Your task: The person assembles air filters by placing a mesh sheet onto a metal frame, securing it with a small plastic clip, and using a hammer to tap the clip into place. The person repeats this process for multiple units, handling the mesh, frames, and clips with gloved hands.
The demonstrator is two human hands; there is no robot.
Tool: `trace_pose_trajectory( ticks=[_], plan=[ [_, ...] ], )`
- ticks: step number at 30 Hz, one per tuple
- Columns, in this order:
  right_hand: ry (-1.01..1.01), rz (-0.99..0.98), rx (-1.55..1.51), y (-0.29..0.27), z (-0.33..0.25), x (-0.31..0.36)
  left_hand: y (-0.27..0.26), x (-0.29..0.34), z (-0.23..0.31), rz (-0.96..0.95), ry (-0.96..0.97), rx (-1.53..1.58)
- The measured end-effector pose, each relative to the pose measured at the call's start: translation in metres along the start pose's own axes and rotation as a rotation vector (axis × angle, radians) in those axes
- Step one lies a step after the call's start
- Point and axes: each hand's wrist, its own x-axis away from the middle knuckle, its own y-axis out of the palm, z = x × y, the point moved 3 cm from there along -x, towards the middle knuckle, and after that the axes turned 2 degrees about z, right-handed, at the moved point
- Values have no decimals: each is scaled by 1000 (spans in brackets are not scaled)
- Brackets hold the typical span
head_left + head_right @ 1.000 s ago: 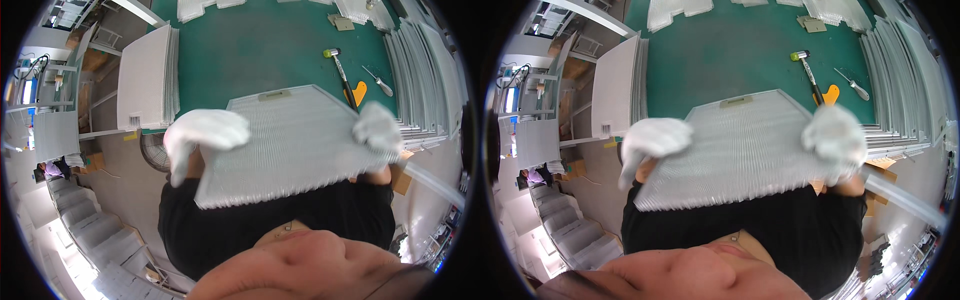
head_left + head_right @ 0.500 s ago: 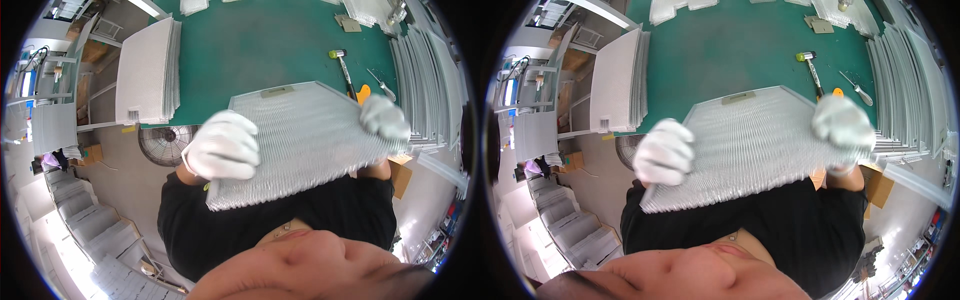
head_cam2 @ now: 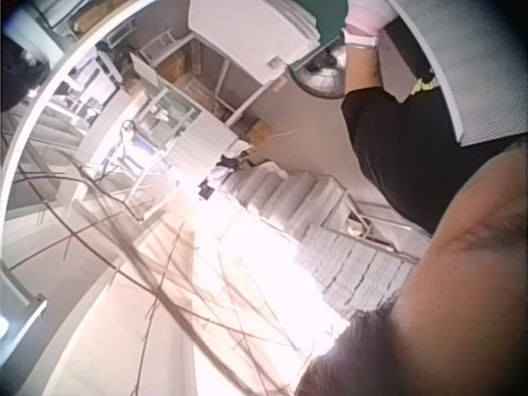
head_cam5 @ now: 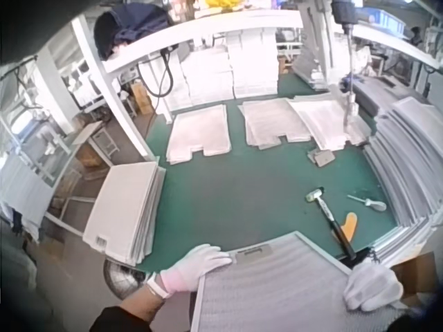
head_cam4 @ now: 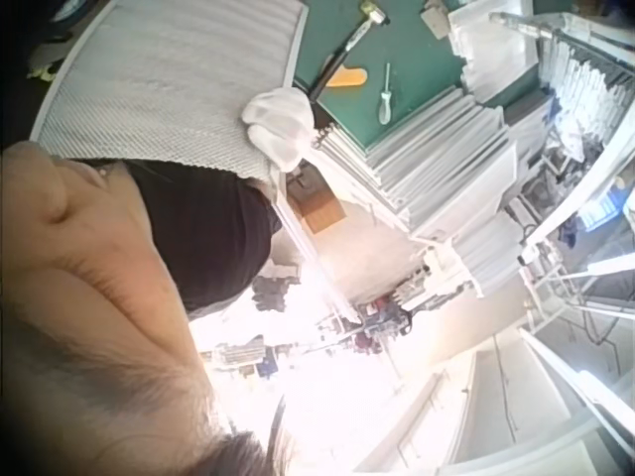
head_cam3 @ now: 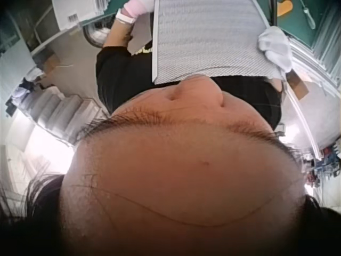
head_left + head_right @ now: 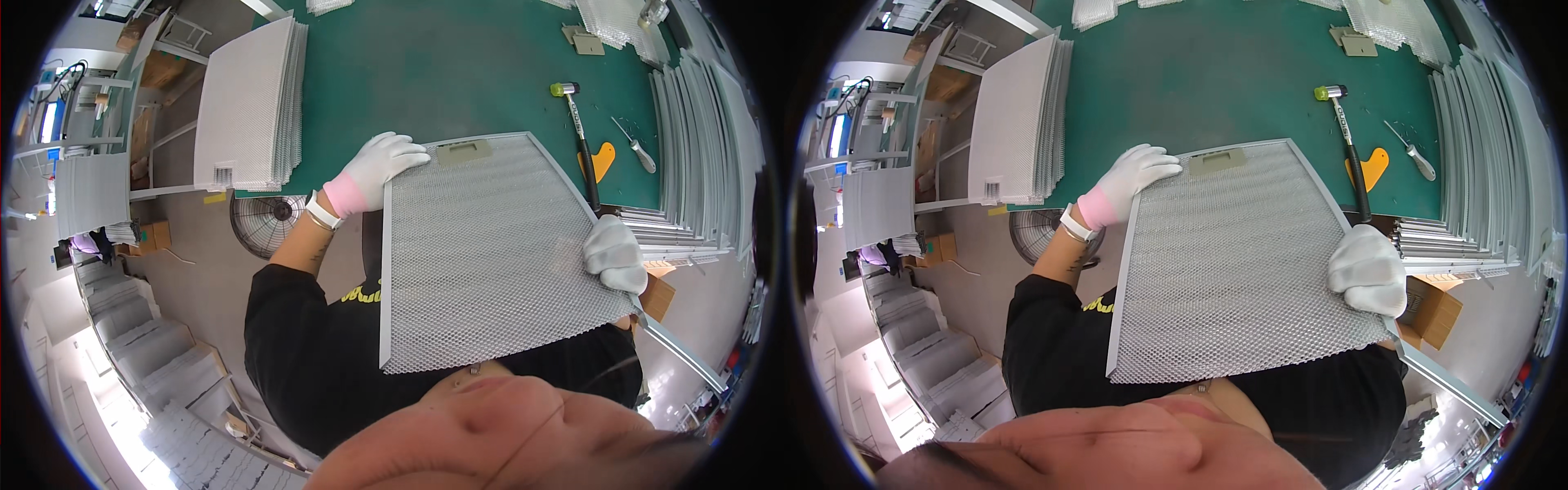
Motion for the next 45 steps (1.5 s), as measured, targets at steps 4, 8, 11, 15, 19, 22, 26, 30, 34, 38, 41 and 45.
trace_pose_trajectory(
  ticks=[4,8,11,15,19,22,26,30,34,38,41,45],
  plan=[
    [-11,15,-12,1,2,3,1,-3,-6,-31,44,44],
    [-4,11,-24,1,0,1,8,-9,-16,-82,78,144],
    [-21,53,-9,3,1,8,6,-10,-12,-83,81,38],
    [-33,-21,-1,-3,1,10,11,-4,-16,-99,-153,-91],
    [19,110,35,0,7,-12,-4,7,-2,9,-323,-166],
    [6,302,135,13,15,-33,-48,7,44,56,-185,173],
    [-4,392,274,-1,39,-50,-111,2,102,338,529,572],
    [180,677,286,-15,78,-56,-115,-26,92,1061,277,280],
    [395,490,835,14,145,-2,-124,-49,53,1366,-12,96],
    [502,360,1222,44,182,56,-122,-56,26,1403,-63,398],
    [626,392,1147,41,178,48,-118,-44,25,1345,-84,182],
    [550,730,329,3,141,-14,-116,-32,50,1313,38,-199]
  ],
)
